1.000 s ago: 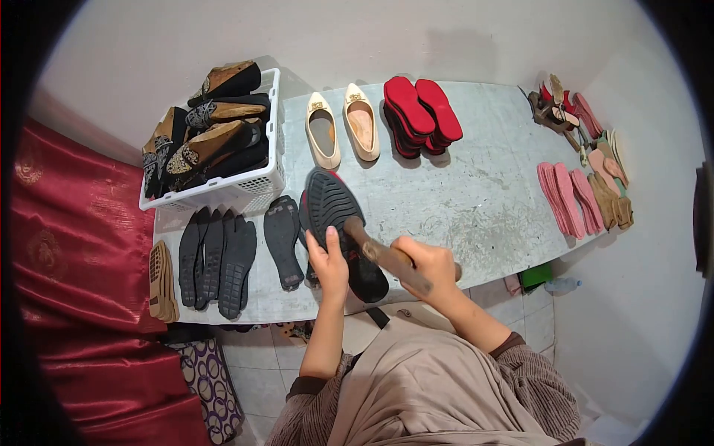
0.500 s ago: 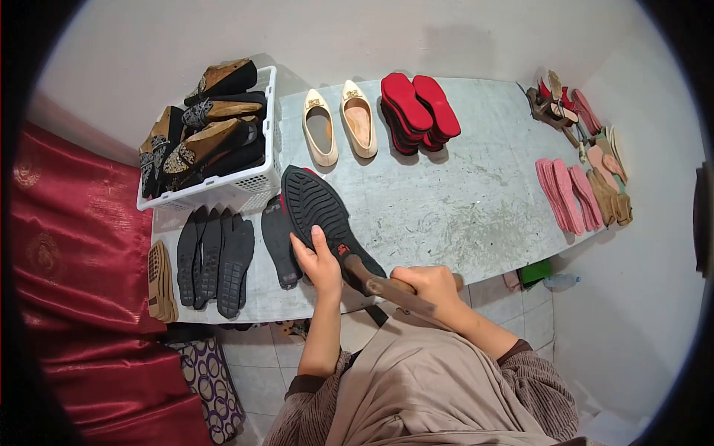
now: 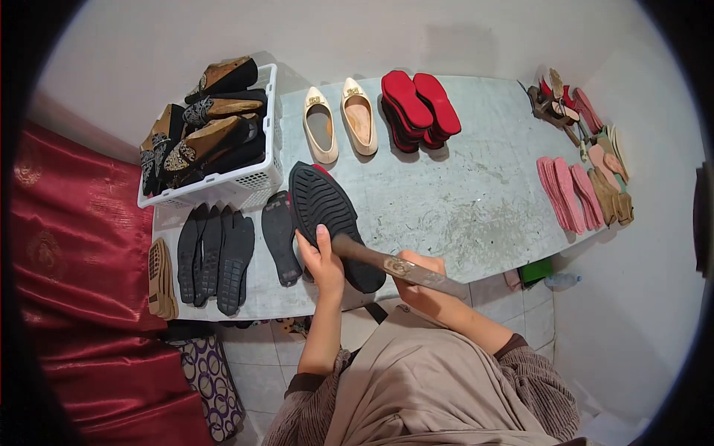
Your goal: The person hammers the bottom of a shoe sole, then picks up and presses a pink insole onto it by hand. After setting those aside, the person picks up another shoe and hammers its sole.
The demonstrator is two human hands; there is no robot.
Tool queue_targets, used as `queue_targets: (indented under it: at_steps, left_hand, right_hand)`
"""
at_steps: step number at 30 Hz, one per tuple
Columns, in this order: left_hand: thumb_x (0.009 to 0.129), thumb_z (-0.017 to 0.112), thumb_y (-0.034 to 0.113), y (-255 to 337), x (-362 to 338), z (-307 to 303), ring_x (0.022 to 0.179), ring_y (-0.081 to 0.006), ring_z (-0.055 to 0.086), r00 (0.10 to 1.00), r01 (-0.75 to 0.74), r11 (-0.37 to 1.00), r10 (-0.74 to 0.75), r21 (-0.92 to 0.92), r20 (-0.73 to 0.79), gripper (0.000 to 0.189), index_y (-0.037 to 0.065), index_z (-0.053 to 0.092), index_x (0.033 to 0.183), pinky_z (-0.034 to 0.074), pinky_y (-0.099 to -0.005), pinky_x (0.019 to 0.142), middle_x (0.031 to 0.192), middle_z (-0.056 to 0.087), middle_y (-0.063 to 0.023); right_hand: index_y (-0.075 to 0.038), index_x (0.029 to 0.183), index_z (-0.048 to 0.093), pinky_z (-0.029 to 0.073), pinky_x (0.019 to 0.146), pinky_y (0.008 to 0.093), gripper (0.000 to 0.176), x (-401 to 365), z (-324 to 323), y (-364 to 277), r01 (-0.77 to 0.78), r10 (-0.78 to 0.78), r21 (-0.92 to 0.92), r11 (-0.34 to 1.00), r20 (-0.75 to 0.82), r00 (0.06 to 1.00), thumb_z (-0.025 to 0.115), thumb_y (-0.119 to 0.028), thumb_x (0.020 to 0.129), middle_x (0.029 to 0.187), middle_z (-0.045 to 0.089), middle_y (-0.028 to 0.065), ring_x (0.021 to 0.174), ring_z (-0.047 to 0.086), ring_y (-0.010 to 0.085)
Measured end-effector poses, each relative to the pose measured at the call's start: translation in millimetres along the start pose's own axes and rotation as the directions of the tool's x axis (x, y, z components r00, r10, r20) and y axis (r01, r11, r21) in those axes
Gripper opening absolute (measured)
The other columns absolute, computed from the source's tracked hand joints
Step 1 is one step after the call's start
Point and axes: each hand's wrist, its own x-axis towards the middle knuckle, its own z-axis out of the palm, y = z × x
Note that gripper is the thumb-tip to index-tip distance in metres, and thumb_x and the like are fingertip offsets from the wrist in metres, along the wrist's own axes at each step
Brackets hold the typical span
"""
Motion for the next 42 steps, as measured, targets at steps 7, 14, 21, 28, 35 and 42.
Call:
queue_targets:
  at_steps: [7,14,21,28,35,42]
  left_hand:
    - [0.095,0.047,0.019,3,0,8,0.105,-0.0173,0.05,0.999,0.03,0.999,-0.03,-0.025,-0.024,0.045,-0.007,0.035,0.129,0.039,-0.0269,0.09,0.118,0.051,-0.0134]
    - [0.093,0.052,0.019,2,3,11,0.085,-0.0119,0.054,0.999,-0.027,1.0,0.027,0.002,0.022,0.039,-0.008,0.044,0.119,0.044,-0.0235,0.073,0.097,0.058,-0.0095]
    - [0.089,0.058,0.025,11,-1,17,0.053,-0.0044,0.038,0.997,-0.041,0.981,0.028,0.189,0.072,0.036,-0.007,0.05,0.103,0.03,-0.0224,0.044,0.059,0.046,0.0031]
    - [0.091,0.055,0.021,11,4,10,0.064,-0.0071,0.049,0.997,-0.075,0.966,0.074,0.248,0.013,0.032,-0.007,0.05,0.104,0.041,-0.0235,0.056,0.072,0.056,-0.0046]
    - [0.09,0.057,0.019,14,-1,9,0.075,-0.0123,0.058,0.988,-0.147,0.937,0.121,0.316,0.1,0.036,-0.012,0.048,0.108,0.046,-0.026,0.065,0.086,0.064,-0.0138]
    - [0.09,0.058,0.019,16,0,12,0.075,-0.0122,0.057,0.981,-0.171,0.945,0.137,0.279,0.137,0.039,-0.015,0.047,0.107,0.045,-0.0255,0.066,0.083,0.065,-0.0139]
  right_hand:
    - [-0.01,0.078,0.054,0.041,0.047,0.0367,0.008,34,-14,-15,0.027,-0.017,0.162,0.986,-0.065,0.998,0.06,-0.011,0.073,0.06,0.055,0.0096,0.052,0.056,0.0289]
    - [-0.009,0.081,0.055,0.043,0.049,0.0352,0.013,62,-7,-13,0.089,-0.083,0.027,0.996,-0.162,0.983,0.061,-0.007,0.069,0.062,0.057,0.0091,0.056,0.058,0.0305]
    - [-0.011,0.086,0.055,0.044,0.051,0.0361,0.02,79,-11,-22,0.076,-0.073,0.036,0.996,-0.091,0.993,0.059,-0.006,0.067,0.066,0.058,0.0114,0.061,0.058,0.0319]
    - [-0.01,0.085,0.056,0.044,0.051,0.0362,0.014,63,1,-14,0.085,-0.079,0.054,0.995,-0.109,0.991,0.062,-0.011,0.072,0.063,0.057,0.0098,0.058,0.058,0.0298]
    - [-0.008,0.084,0.053,0.041,0.049,0.0339,0.013,66,6,-4,-0.018,0.027,0.065,0.998,-0.138,0.99,0.058,-0.013,0.073,0.063,0.055,0.0133,0.057,0.055,0.0318]
    - [-0.01,0.086,0.054,0.043,0.051,0.0366,0.018,71,-3,-24,0.071,-0.04,0.071,0.995,-0.364,0.931,0.057,-0.004,0.069,0.063,0.055,0.0123,0.058,0.056,0.0326]
